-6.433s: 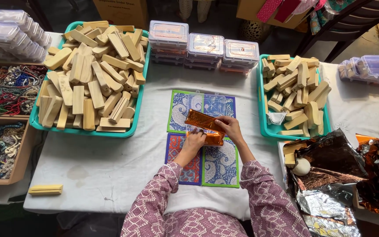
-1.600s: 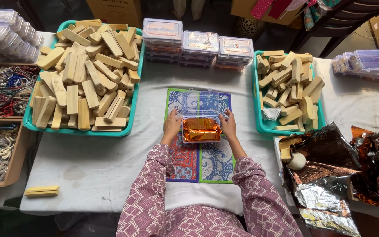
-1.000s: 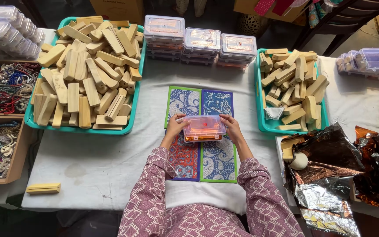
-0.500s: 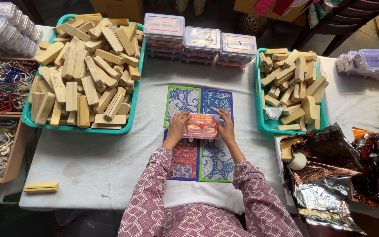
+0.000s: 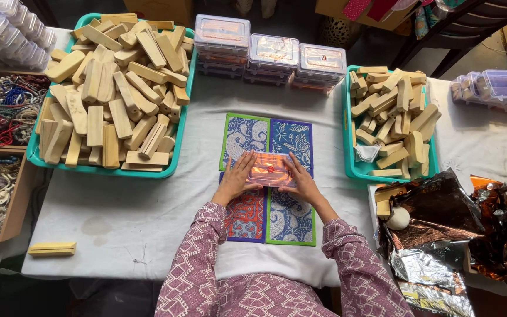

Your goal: The person wipes a wooden block with a white cloth, then wraps it in foil and places it into a small plastic container. They repeat this process with another wooden block, placing it into a second container. Finally, they stack the containers on the table.

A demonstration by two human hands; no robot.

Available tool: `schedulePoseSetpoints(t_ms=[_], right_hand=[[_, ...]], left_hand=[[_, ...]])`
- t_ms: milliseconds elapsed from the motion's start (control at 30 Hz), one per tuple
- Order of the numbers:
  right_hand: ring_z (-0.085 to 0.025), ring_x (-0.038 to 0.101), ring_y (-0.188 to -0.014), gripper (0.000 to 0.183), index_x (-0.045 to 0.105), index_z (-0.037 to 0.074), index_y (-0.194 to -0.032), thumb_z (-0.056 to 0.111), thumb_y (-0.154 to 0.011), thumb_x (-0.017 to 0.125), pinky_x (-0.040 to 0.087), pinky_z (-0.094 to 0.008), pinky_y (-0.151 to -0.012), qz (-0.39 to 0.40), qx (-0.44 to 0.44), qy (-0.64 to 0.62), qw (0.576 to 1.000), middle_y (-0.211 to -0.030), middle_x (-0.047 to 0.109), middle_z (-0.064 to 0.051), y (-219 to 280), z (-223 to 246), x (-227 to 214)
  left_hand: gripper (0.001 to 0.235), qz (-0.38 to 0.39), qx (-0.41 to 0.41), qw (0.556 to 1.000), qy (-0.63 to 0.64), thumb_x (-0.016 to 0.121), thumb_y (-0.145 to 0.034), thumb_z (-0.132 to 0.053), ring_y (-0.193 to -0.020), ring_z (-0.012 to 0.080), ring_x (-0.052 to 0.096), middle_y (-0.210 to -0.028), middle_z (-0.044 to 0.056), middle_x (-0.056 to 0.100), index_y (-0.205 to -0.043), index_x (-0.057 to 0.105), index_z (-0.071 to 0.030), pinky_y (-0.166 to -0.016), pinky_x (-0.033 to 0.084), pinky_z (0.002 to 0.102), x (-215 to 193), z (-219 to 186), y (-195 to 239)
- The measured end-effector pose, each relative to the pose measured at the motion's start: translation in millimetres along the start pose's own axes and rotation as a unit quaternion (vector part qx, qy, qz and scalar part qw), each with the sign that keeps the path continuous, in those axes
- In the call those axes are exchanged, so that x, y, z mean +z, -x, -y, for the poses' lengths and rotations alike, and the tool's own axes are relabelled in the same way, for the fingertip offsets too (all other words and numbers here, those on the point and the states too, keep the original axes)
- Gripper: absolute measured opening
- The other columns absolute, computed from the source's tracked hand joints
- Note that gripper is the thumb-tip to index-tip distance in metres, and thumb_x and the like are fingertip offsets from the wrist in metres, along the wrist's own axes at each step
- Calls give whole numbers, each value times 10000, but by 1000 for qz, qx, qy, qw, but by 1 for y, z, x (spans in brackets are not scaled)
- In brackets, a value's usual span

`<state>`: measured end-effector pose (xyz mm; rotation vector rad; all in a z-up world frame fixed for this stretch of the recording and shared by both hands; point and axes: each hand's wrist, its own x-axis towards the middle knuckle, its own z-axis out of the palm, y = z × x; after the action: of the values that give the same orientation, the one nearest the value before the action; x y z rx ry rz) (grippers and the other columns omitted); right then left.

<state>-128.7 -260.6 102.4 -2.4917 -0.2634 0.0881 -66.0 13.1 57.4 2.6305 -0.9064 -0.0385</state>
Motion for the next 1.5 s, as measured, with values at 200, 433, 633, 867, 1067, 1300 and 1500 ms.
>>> schedulePoseSetpoints(t_ms=[200, 433, 633, 867, 1067, 1300, 1500], right_hand=[[-351, 367, -1490, 1149, 352, 224, -1585, 572, -627, 883, 370, -483, -1191, -16, -16, 11, 1000, -1708, 192, -55, 1, 1, 0], [-353, 312, -1515, 1149, 396, 203, -1559, 585, -604, 907, 334, -488, -1217, -33, -54, 47, 997, -1670, 262, -106, 1, 0, -4], [-362, 287, -1515, 1171, 389, 177, -1554, 596, -589, 903, 254, -596, -1213, -22, -39, 58, 997, -1663, 239, -124, 0, 1, 3], [-353, 271, -1521, 1069, 435, 335, -1522, 535, -592, 923, 226, -620, -1213, -14, -30, 68, 997, -1683, 182, -115, 1, 3, 5], [-340, 266, -1541, 1021, 429, 373, -1524, 391, -631, 923, 239, -587, -1244, -35, -18, 77, 996, -1698, 191, -84, 3, 1, 13], [-350, 189, -1535, 1155, 335, 383, -1531, 549, -545, 912, 199, -576, -1238, 27, -11, 84, 996, -1683, 104, -74, -1, 10, -10], [-380, 184, -1547, 1088, 327, 350, -1572, 644, -668, 856, 209, -574, -1236, 30, -43, 98, 994, -1692, 104, -121, 0, -1, -2]], left_hand=[[1188, -16, 25, 999, 23, 664, -702, -807, -1570, 233, 131, -1706, 26, 150, -1628, 186, -238, -1249, 135, 603, 2, 2, 4], [1092, -27, 43, 998, 45, 768, -718, -709, -1570, 268, 143, -1699, 64, 168, -1603, 276, -300, -1252, 175, 579, 3, 1, 6], [1063, -37, 46, 997, 43, 764, -743, -690, -1578, 271, 141, -1710, 72, 168, -1610, 296, -289, -1256, 175, 571, 3, 0, 9], [1110, 2, 37, 998, 53, 803, -662, -709, -1557, 259, 131, -1680, 56, 161, -1567, 300, -309, -1247, 145, 601, -24, -8, 5], [1158, -33, 45, 998, 17, 894, -632, -543, -1582, 248, 142, -1713, 44, 158, -1603, 302, -323, -1264, 153, 599, 6, 2, 8], [1106, 75, 43, 995, -39, 701, -702, -757, -1579, 291, 67, -1706, 91, 73, -1604, 199, -361, -1259, 89, 605, -29, -5, 0], [949, -13, 85, 995, -49, 586, -827, -768, -1569, 332, 107, -1701, 137, 130, -1609, 266, -335, -1234, 124, 620, -14, 1, 6]])
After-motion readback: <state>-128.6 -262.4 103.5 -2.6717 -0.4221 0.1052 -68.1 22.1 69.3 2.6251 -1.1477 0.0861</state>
